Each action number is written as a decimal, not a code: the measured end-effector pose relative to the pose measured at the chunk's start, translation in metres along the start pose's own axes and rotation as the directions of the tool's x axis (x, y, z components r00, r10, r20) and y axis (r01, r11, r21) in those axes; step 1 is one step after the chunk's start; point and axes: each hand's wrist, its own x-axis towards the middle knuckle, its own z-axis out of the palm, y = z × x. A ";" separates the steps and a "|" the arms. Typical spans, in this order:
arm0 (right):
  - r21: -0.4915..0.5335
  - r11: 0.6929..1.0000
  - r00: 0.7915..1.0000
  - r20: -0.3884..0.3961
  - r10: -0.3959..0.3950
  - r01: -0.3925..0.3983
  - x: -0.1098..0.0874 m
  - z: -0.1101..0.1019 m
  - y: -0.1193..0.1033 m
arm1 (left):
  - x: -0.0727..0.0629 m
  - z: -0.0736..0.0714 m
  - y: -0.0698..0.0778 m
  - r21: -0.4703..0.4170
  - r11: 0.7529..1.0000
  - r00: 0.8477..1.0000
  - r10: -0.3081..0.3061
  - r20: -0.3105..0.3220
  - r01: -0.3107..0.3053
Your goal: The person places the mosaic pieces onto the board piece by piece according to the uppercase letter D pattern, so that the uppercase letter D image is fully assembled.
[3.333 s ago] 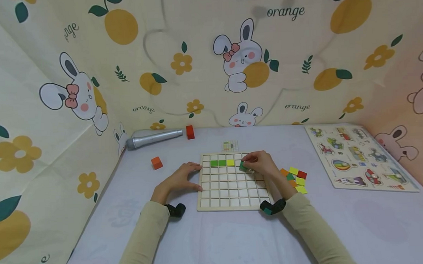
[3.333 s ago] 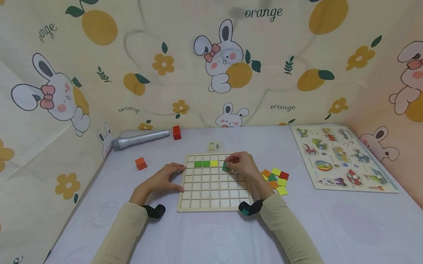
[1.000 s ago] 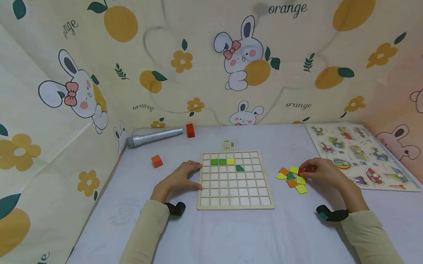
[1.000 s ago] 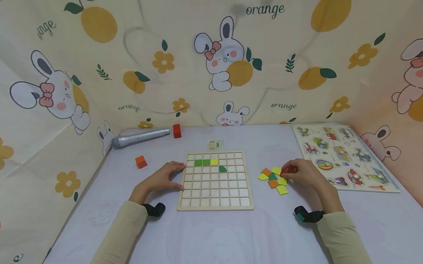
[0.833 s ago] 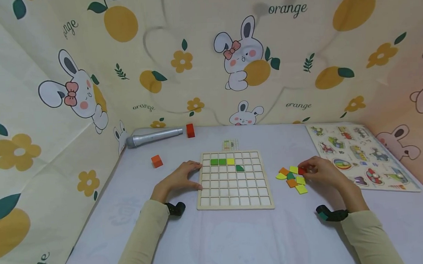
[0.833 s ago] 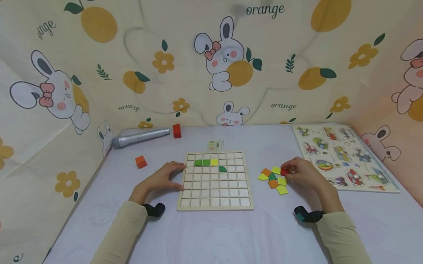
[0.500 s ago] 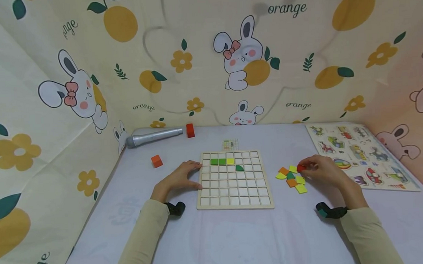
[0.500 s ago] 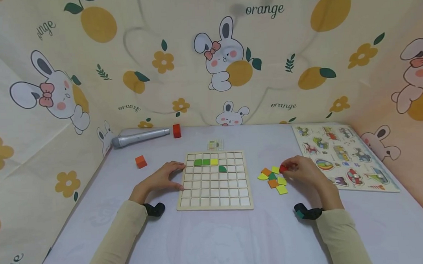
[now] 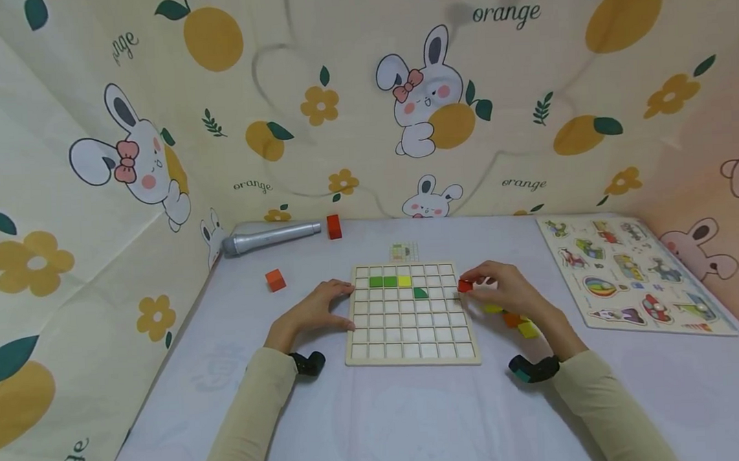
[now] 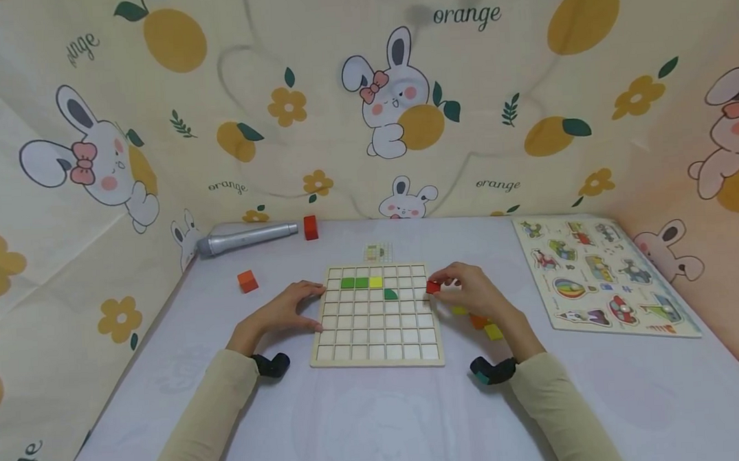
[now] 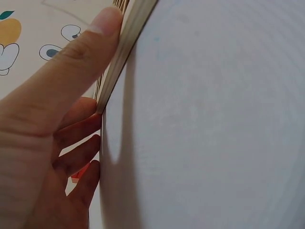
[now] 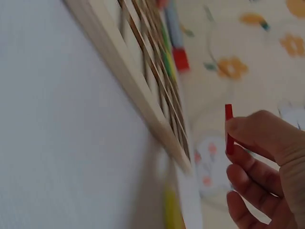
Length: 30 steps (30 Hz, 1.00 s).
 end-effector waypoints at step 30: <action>-0.008 0.981 0.981 0.039 -0.191 0.191 0.025 0.064 -0.021 | -0.001 -0.001 0.002 -0.016 1.000 1.000 0.000 0.003 0.000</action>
